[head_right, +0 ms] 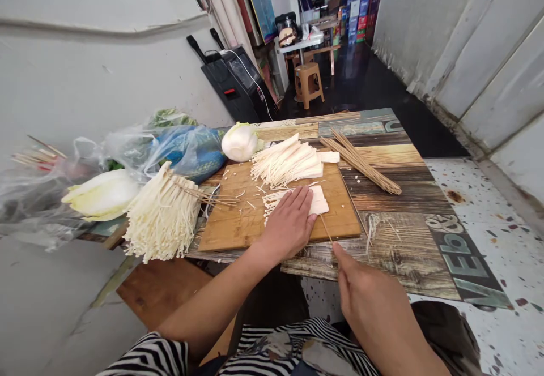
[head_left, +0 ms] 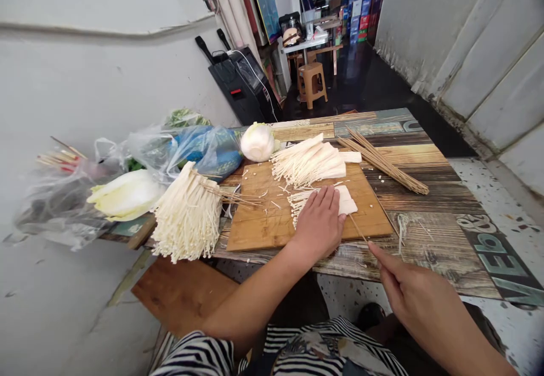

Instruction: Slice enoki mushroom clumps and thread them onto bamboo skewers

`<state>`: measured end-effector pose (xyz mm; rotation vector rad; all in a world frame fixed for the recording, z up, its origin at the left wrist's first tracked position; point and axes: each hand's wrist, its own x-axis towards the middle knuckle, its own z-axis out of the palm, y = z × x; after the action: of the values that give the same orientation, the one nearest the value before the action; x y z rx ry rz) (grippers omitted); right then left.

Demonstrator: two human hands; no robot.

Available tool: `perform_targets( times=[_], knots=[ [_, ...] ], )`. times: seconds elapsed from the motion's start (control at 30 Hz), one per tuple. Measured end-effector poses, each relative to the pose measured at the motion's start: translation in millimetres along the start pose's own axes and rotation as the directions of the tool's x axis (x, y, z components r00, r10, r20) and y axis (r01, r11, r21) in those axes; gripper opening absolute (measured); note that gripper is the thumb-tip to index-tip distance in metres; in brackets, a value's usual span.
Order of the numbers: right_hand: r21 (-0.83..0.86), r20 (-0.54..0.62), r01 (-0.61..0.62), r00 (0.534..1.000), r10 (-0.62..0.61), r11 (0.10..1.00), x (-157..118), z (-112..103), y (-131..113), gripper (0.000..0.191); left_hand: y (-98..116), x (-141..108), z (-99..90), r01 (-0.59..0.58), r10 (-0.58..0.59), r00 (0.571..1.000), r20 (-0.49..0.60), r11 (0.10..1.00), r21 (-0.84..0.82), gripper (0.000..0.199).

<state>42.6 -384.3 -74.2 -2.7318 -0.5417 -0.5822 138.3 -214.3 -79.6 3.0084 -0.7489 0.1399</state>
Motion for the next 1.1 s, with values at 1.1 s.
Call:
perform_targets(
  times=[1.1],
  knots=[
    [0.094, 0.035, -0.024, 0.999, 0.020, 0.995, 11, 7, 0, 0.038, -4, 2, 2.0, -0.029, 0.028, 0.999, -0.023, 0.999, -0.033, 0.051]
  ],
)
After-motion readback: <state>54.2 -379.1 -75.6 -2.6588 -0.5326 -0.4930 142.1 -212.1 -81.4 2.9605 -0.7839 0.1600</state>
